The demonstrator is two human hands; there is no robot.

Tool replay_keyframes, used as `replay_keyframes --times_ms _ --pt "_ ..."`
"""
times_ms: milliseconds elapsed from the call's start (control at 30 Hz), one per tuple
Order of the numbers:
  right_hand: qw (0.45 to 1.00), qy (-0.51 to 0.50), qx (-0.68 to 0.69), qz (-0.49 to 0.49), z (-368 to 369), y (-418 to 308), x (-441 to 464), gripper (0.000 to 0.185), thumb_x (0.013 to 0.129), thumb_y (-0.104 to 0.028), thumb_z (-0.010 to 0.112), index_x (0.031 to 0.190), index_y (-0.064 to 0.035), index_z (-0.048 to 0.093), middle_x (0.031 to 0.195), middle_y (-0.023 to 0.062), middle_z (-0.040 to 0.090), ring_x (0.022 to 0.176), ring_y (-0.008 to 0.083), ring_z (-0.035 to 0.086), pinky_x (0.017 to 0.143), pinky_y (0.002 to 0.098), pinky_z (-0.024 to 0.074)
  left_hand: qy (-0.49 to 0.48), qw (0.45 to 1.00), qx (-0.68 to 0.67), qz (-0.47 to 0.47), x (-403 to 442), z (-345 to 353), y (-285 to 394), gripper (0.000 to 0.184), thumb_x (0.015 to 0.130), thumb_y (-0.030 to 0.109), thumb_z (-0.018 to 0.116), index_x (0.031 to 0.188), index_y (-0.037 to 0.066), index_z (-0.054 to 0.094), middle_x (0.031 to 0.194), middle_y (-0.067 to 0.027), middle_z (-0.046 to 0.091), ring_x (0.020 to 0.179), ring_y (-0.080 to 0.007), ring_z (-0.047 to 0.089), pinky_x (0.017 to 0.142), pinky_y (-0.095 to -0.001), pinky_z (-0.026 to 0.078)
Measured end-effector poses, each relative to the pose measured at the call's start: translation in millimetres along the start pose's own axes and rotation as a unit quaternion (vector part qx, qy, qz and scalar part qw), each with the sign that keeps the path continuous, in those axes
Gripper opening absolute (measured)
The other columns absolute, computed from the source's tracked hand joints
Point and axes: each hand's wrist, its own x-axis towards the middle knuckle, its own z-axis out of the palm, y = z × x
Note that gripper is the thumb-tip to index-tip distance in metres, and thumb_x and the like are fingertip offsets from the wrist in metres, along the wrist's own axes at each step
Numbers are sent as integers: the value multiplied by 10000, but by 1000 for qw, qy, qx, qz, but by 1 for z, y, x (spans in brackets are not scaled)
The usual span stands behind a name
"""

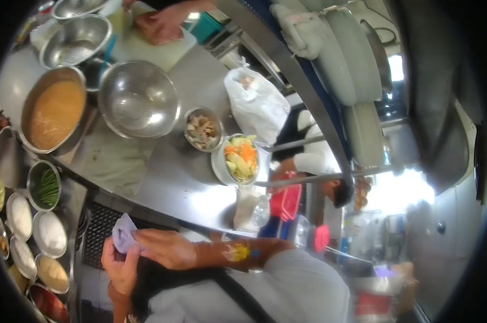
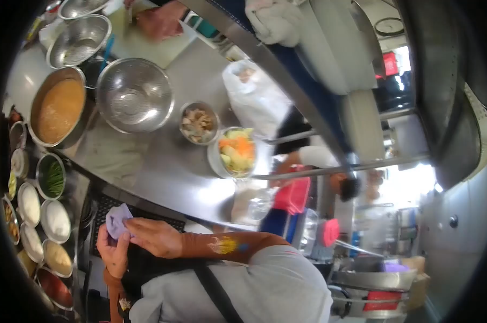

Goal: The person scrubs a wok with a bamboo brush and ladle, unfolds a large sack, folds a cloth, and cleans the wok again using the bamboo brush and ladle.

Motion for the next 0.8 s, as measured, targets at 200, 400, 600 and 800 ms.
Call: replay_keyframes --times_ms 200,400,600,800 --pt "985 -63 161 9 -26 -49 47 387 901 -7 527 1284 41 540 1243 237 588 1116 381 607 960 382 488 101 911 316 243 -18 0 94 158 829 32 695 962 -46 660 894 -153 635 793 -265 627 734 -318 505" --pt "922 -110 372 14 -27 -95 83 427 960 11 490 1385 50 489 1213 100 631 1084 131 590 940 275 469 250 851 324 327 -67 7 143 209 801 22 723 999 -31 682 946 -164 678 823 -273 670 744 -321 531" --pt "889 -118 433 -96 13 -116 109 267 952 30 517 1210 12 584 1093 63 631 917 94 583 826 228 479 370 824 324 280 -118 -1 154 156 823 45 713 968 -5 684 871 -136 696 765 -220 680 690 -316 535" --pt "841 -223 450 -200 21 -155 130 275 849 -72 718 1091 -4 606 1187 108 556 1058 149 554 886 304 473 442 709 369 407 -129 -7 162 224 799 68 757 994 5 664 805 -143 676 675 -231 675 617 -309 535"
